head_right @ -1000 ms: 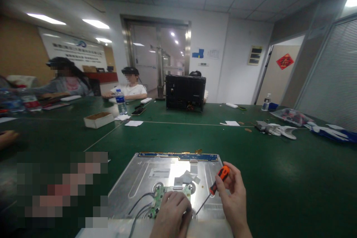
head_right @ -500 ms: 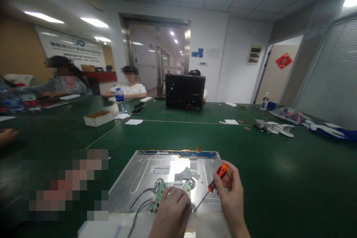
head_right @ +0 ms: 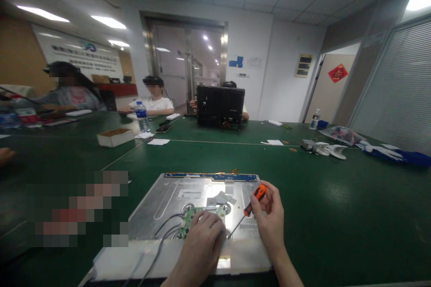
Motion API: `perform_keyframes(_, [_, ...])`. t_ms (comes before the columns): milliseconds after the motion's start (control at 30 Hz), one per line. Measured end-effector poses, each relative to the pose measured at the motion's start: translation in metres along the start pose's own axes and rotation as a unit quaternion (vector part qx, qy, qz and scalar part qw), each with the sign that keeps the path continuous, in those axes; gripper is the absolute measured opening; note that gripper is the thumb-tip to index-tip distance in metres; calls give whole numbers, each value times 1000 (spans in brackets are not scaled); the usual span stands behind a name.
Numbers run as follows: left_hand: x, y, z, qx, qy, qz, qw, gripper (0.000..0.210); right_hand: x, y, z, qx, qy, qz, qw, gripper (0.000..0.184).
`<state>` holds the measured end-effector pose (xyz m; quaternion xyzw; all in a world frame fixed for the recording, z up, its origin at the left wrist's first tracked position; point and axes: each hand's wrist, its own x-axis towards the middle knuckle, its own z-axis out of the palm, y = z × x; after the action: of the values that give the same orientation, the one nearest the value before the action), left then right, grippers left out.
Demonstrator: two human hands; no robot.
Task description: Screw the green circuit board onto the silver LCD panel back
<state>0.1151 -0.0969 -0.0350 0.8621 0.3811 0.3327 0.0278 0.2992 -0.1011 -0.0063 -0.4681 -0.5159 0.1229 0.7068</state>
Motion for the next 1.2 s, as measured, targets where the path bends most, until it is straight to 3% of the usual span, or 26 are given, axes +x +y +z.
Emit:
perform_keyframes(267, [-1, 1, -5, -35, -4, -2, 999, 20, 10, -24, 0, -16, -44, -54, 997, 31])
perform_keyframes(400, [1, 1, -9, -61, -11, -15, 998, 20, 17, -38, 8, -48, -121, -100, 986, 34])
perform_keyframes(567, [2, 2, -11, -57, -10, -29, 998, 19, 23, -42, 18, -74, -146, -149, 975, 34])
perform_keyframes(833, [1, 1, -11, -94, -22, -51, 994, 21, 25, -47, 15, -89, -209, -198, 954, 39])
perform_keyframes(1200, [0, 2, -13, -99, -26, -53, 993, 18, 27, -32, 21, -80, -123, -159, 976, 33])
